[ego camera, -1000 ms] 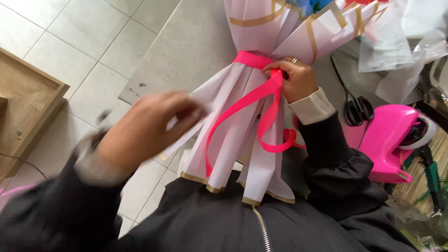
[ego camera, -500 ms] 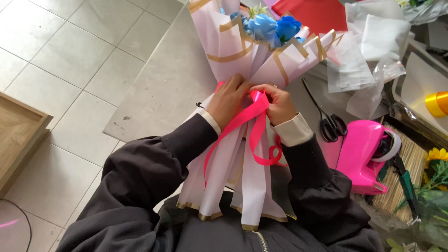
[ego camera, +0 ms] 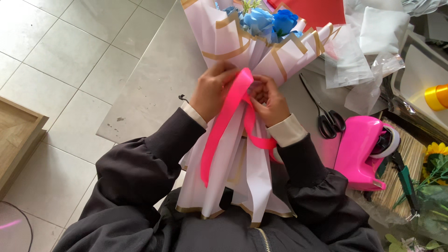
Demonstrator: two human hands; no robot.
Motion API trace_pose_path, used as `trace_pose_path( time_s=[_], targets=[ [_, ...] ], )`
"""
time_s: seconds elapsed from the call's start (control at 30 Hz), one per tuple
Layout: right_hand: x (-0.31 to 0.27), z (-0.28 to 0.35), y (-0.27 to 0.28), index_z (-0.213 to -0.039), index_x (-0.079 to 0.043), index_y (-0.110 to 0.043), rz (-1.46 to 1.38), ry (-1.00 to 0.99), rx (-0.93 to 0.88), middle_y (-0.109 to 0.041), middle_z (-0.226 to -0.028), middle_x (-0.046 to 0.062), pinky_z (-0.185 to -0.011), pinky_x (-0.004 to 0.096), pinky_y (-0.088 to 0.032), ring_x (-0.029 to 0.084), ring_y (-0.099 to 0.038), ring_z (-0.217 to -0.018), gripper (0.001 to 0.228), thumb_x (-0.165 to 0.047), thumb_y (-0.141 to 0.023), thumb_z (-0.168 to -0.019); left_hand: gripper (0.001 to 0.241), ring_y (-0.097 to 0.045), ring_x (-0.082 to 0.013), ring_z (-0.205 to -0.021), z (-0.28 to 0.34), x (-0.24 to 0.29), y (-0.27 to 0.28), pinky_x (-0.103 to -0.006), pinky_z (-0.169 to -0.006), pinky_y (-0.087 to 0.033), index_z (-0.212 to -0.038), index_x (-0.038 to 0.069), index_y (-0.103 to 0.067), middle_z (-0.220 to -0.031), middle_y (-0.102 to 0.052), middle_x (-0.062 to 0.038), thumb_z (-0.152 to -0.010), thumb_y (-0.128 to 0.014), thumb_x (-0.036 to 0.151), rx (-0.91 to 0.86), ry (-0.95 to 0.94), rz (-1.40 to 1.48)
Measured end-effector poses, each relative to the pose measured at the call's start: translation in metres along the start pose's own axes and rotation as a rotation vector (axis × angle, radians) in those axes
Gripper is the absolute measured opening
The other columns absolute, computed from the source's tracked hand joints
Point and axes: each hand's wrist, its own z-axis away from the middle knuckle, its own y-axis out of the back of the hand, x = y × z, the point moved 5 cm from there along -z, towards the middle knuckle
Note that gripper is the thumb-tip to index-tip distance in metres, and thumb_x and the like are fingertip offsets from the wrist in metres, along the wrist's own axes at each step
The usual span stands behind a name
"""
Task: The person ties a pink ribbon around a bouquet of blue roses, cutting the ribbon with scissors and then manipulating the ribbon by hand to form a bow.
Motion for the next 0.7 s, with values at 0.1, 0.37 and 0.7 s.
trace_pose_path(
  time_s=[0.1, 0.37, 0.7],
  targets=[
    [0.002, 0.0, -0.003, -0.136, -0.006, -0.063, 0.146, 0.083, -0.016, -0.064, -0.085, 0.011, -0.058, 0.029, -0.052, 0.019, -0.064, -0.069, 0.042, 0.003, -0.07, -0.095, 0.017, -0.073, -0.0283, -0.094, -0.009, 0.027, 0.028, -0.0376, -0.084, -0.06, -0.117, 0.016, -0.076, -0.112, -0.064, -0.006, -0.104, -0.066, 0.016, 0.166, 0.084, 0.139],
    [-0.009, 0.004, 0.0, -0.101, -0.008, -0.075, 0.298, 0.192, 0.053, -0.06, -0.077, 0.008, -0.059, 0.03, -0.048, 0.02, -0.06, -0.067, 0.013, -0.019, -0.081, -0.097, 0.02, -0.071, -0.0361, -0.091, -0.011, 0.02, 0.03, -0.0414, -0.079, -0.06, -0.119, 0.016, -0.077, -0.101, -0.061, -0.008, -0.102, -0.068, 0.011, 0.227, 0.078, 0.059],
    [-0.007, 0.008, 0.023, -0.085, -0.01, -0.063, 0.646, 0.243, 0.236, -0.053, -0.061, 0.013, -0.058, 0.043, -0.048, 0.037, -0.059, -0.06, 0.023, -0.023, -0.079, -0.094, 0.034, -0.064, -0.0169, -0.079, -0.013, 0.026, 0.096, -0.0268, -0.07, -0.06, -0.12, 0.015, -0.082, -0.094, -0.063, -0.006, -0.095, -0.069, -0.002, 0.567, 0.22, 0.103]
  ],
)
